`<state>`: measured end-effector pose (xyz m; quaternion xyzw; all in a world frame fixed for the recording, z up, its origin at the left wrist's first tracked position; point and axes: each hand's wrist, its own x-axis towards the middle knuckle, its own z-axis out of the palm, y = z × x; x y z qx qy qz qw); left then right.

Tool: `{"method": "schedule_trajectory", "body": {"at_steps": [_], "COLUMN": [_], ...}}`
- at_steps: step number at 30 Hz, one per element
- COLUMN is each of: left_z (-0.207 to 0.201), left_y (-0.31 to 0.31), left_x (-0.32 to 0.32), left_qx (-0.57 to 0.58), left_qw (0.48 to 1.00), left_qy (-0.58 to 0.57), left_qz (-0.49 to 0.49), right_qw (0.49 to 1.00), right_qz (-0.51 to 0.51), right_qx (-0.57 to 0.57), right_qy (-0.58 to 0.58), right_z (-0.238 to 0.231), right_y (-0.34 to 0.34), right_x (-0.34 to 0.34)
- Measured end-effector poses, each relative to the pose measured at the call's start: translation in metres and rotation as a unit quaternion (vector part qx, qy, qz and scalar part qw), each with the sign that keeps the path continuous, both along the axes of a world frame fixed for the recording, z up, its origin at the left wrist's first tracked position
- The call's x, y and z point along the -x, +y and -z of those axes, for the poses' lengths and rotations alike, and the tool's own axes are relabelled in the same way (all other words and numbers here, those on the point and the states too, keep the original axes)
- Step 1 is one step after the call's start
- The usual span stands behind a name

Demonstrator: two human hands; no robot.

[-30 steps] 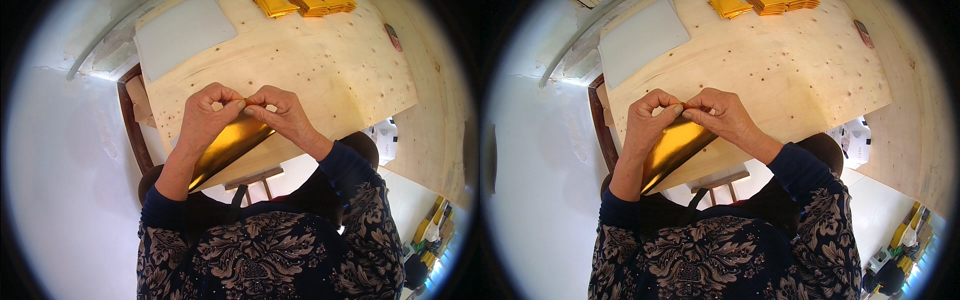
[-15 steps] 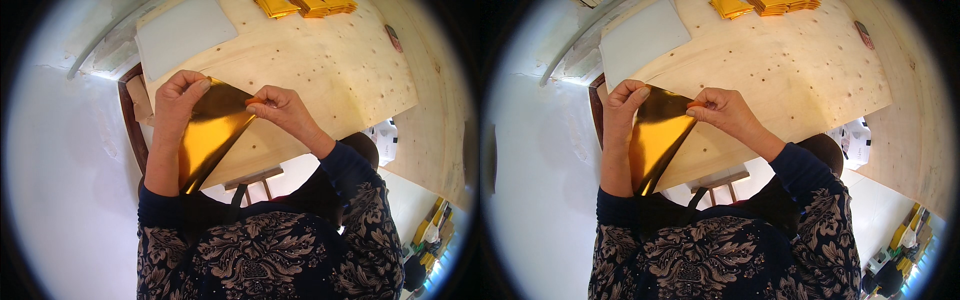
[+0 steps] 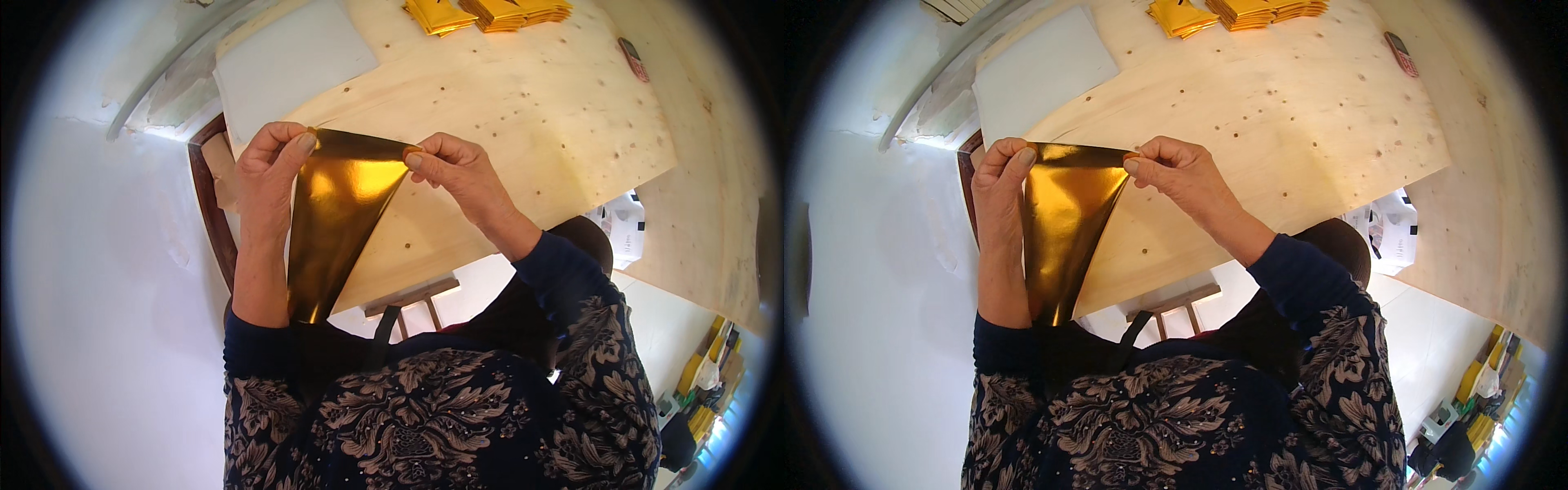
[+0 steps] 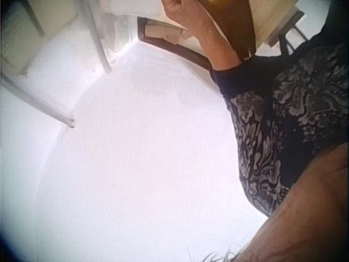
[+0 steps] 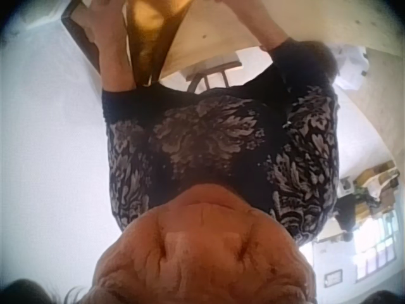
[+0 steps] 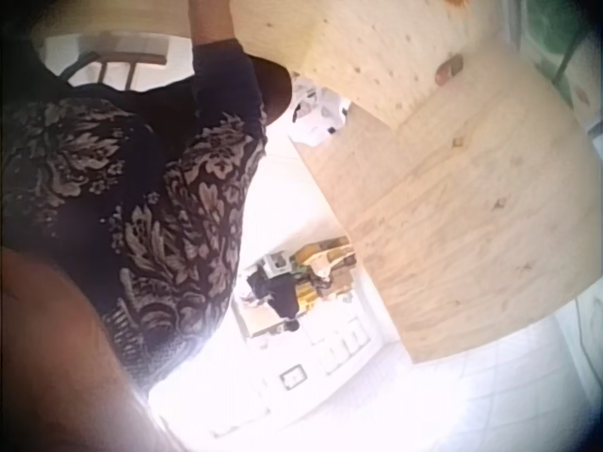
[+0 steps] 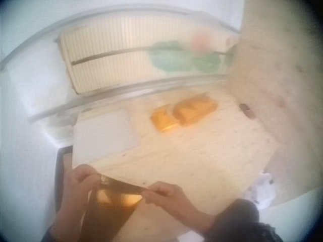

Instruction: The person folds a gold-colored sheet of paper by hand on a wooden table, creating a small origami shape. The finished piece is placed with other completed items, and the person begins folding another sheet.

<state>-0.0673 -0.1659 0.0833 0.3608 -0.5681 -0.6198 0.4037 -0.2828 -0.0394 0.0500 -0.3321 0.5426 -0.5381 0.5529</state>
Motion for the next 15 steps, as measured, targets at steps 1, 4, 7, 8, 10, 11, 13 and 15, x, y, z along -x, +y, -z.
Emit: {"method": "schedule_trajectory", "body": {"at_steps": [1, 4, 7, 8, 10, 11, 13, 15], "left_z": [0.0002, -0.0001, -0.0009, -0.0009, 0.0, 0.0008, 0.0036, 0.0058], "left_y": [0.0003, 0.0001, -0.0006, -0.0007, -0.0005, -0.0002, 0.0004, 0.0012], "left_x": [-0.0003, -0.001, -0.002, -0.0021, -0.0018, -0.0016, 0.0002, 0.0008], "left_qx": [-0.005, -0.029, -0.046, -0.048, -0.051, -0.053, -0.06, -0.059], "left_qw": [1.0, 1.0, 0.999, 0.999, 0.999, 0.999, 0.998, 0.998], "left_qy": [0.005, -0.001, -0.007, -0.01, -0.005, -0.002, 0.021, 0.03], "left_qz": [0.0, 0.0, 0.004, 0.005, 0.003, 0.002, 0.013, 0.022], "right_qw": [1.0, 0.998, 0.995, 0.995, 0.994, 0.995, 0.995, 0.992], "right_qz": [0.01, 0.02, 0.011, -0.003, -0.025, -0.018, 0.006, 0.01], "right_qx": [0.023, 0.041, 0.065, 0.066, 0.037, 0.056, 0.074, 0.102], "right_qy": [0.004, 0.037, 0.074, 0.082, 0.098, 0.08, 0.06, 0.072], "right_z": [-0.0004, 0.0, 0.0009, 0.001, 0.0012, 0.0018, 0.0032, 0.0033], "right_y": [0.0005, 0.0005, 0.0006, 0.0009, 0.0012, 0.0008, -0.0003, 0.0001], "right_x": [-0.0012, -0.0045, -0.0026, -0.001, 0.0011, 0.0003, -0.0028, -0.002]}}
